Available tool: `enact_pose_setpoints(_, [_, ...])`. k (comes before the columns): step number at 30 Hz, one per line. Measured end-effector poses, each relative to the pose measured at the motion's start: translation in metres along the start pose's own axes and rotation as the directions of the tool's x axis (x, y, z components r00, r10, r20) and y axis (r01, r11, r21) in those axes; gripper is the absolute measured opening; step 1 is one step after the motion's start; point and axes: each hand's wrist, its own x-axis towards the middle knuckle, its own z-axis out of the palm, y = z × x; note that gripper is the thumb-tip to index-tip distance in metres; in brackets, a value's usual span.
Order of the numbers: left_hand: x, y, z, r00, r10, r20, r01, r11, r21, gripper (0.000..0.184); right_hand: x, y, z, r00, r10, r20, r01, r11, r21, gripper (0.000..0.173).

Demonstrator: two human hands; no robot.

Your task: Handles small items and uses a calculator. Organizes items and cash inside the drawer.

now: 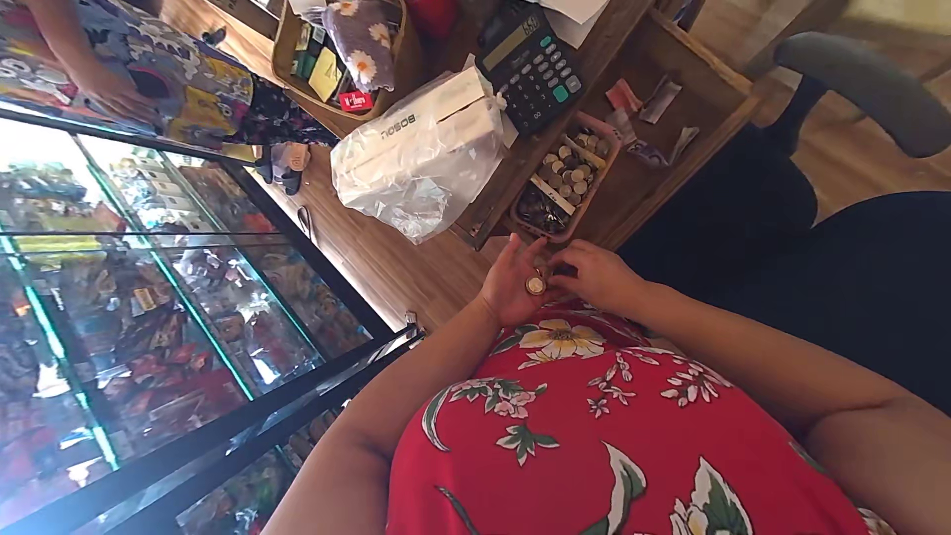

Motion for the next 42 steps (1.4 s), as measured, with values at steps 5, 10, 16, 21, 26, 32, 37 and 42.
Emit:
enact_pose_setpoints(5, [-0.001, 0.003, -0.003, 1.0, 0.013, -0.005, -0.013, 1.0, -0.007, 0.074, 0.006, -0.003, -0.003, 0.999, 0.031, 0.011, -0.032, 0.996, 0.084, 0.024])
enact_pose_setpoints(10, [-0.002, 0.002, -0.013, 0.998, 0.068, -0.005, -0.068, 0.998, 0.004, 0.077, 0.007, 0.005, -0.003, 0.984, 0.175, -0.031, -0.159, 0.945, 0.286, 0.023])
enact_pose_setpoints(16, [-0.006, 0.003, -0.02, 0.987, 0.147, 0.071, -0.144, 0.989, -0.038, 0.082, 0.002, 0.015, 0.004, 0.936, 0.35, -0.033, -0.241, 0.705, 0.667, 0.015])
enact_pose_setpoints(21, [-0.002, 0.003, -0.021, 0.974, 0.165, 0.157, -0.155, 0.985, -0.075, 0.079, 0.004, -0.001, 0.007, 0.932, 0.353, 0.08, -0.289, 0.591, 0.753, 0.012])
enact_pose_setpoints(26, [0.0, 0.001, -0.023, 0.972, 0.151, 0.178, -0.135, 0.986, -0.098, 0.078, 0.006, -0.005, 0.016, 0.942, 0.313, 0.122, -0.288, 0.563, 0.775, 0.023])
enact_pose_setpoints(32, [0.005, -0.011, -0.025, 0.982, 0.142, 0.128, -0.151, 0.986, 0.064, 0.088, 0.013, -0.01, 0.029, 0.959, 0.253, 0.127, -0.282, 0.818, 0.501, 0.031])
enact_pose_setpoints(37, [0.005, -0.003, -0.021, 0.976, 0.205, -0.08, -0.193, 0.972, 0.136, 0.078, 0.028, -0.005, 0.026, 0.963, 0.257, 0.087, -0.269, 0.863, 0.428, 0.024])
enact_pose_setpoints(42, [0.009, 0.008, -0.019, 0.869, 0.233, -0.437, -0.193, 0.972, 0.135, 0.045, 0.077, 0.034, 0.013, 0.917, 0.386, -0.098, -0.344, 0.893, 0.289, 0.034])
